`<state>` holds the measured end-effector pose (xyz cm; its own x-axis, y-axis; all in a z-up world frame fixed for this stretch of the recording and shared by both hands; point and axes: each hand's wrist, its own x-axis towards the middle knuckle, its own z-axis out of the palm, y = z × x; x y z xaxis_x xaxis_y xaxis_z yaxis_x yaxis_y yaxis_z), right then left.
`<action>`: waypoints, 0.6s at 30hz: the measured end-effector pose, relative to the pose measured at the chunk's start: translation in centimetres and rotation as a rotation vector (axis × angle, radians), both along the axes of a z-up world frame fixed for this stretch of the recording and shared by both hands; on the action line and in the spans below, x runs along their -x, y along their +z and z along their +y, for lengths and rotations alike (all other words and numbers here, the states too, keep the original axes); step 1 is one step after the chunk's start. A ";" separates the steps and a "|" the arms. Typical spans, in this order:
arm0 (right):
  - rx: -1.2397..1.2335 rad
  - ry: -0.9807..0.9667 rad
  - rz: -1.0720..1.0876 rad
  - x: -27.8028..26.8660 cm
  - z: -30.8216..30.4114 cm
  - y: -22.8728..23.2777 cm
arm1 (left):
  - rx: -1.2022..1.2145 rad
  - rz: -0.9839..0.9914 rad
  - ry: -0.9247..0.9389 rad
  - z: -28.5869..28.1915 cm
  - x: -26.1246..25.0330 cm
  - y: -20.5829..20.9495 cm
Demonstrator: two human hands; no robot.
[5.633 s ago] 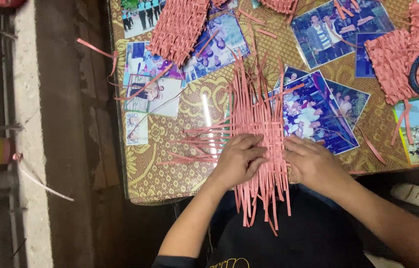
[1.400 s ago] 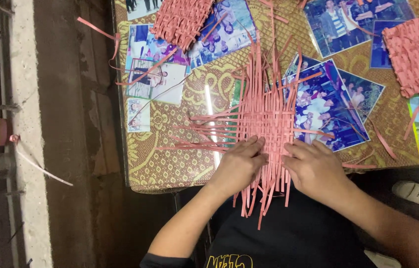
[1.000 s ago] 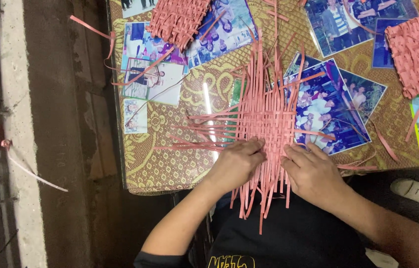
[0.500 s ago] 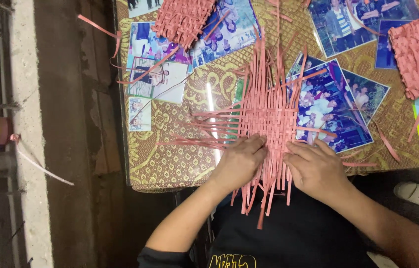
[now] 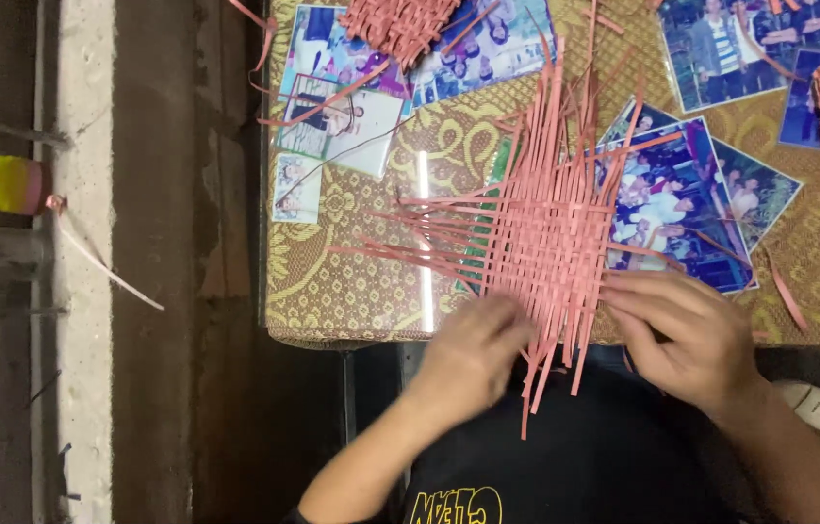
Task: Weaving pink plastic strips into a mat on a table
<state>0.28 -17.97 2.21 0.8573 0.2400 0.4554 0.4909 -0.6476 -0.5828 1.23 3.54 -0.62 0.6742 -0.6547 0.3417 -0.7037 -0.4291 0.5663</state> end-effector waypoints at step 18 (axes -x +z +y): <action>0.270 -0.259 -0.177 4.9 -0.5 -9.6 | 0.004 -0.122 -0.077 -4.8 -2.7 -4.9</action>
